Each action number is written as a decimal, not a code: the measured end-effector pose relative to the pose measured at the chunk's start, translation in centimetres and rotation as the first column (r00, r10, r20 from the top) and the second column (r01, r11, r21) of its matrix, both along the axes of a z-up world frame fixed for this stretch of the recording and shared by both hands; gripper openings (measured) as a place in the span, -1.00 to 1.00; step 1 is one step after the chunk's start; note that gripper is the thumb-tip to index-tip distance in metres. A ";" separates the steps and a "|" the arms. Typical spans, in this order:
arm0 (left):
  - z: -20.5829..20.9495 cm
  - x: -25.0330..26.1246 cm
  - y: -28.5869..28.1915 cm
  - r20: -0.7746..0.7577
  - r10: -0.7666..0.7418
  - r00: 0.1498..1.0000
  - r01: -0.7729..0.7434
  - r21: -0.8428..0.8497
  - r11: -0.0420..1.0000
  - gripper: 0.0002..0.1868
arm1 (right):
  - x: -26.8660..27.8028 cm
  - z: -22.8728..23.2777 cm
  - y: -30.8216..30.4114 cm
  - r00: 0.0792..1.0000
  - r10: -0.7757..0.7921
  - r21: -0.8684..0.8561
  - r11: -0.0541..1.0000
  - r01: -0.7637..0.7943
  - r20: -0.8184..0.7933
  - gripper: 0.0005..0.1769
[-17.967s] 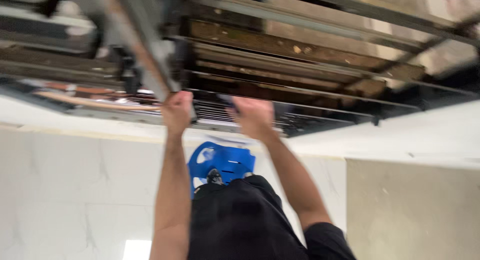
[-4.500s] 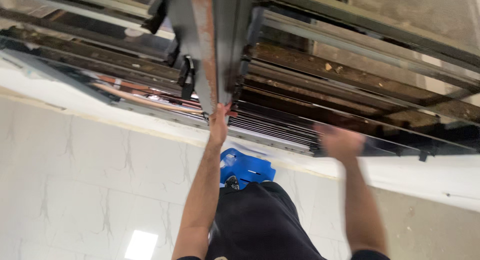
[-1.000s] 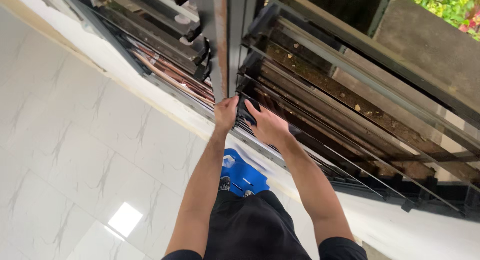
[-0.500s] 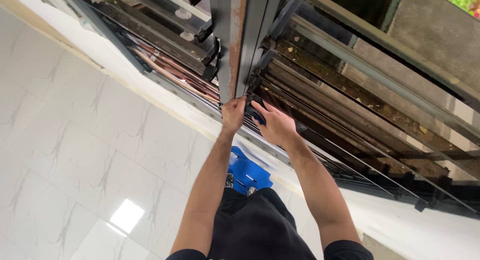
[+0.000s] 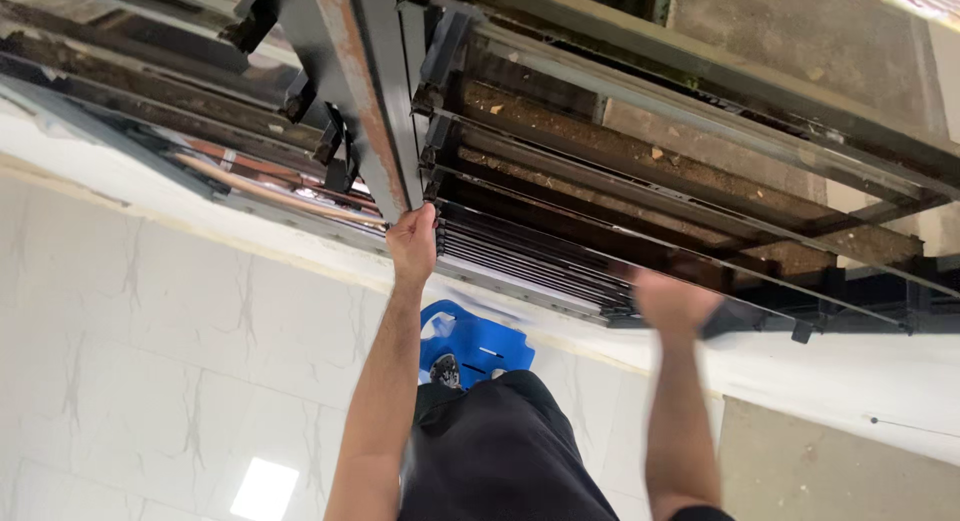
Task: The person cleans a set of metal window louvers and frame by hand using a dark cloth, wiping across the metal slats and frame pieces sequentially.
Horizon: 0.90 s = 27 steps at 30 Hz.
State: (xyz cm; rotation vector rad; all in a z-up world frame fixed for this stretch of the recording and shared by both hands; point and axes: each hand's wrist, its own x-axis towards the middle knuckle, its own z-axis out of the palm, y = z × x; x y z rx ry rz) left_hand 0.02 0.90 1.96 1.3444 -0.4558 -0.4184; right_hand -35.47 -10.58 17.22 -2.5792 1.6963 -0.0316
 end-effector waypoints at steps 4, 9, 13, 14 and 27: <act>0.6 0.0 0.1 -0.022 -0.021 1.000 0.021 -0.017 1.000 -0.75 | 16.3 1.7 4.3 0.954 0.276 0.179 0.939 -0.293 0.114 -0.58; -0.3 0.4 0.1 0.106 0.006 0.994 -0.004 -0.012 1.000 -0.75 | 24.3 3.7 6.5 0.924 0.330 0.347 0.857 -0.380 0.194 -0.61; -0.1 0.0 -0.5 0.077 0.030 0.997 -0.039 0.113 0.993 -0.71 | 20.1 2.6 7.8 0.760 0.597 -0.289 0.798 -0.529 0.258 -0.41; 0.3 0.0 -0.7 0.077 0.043 0.996 -0.051 0.110 0.993 -0.71 | 20.7 2.2 7.6 0.753 0.607 -0.291 0.791 -0.538 0.256 -0.41; 2.7 -0.1 0.2 0.056 -0.009 0.998 -0.001 0.173 0.985 -0.69 | 23.1 1.5 6.4 0.957 0.264 0.164 0.945 -0.281 0.117 -0.54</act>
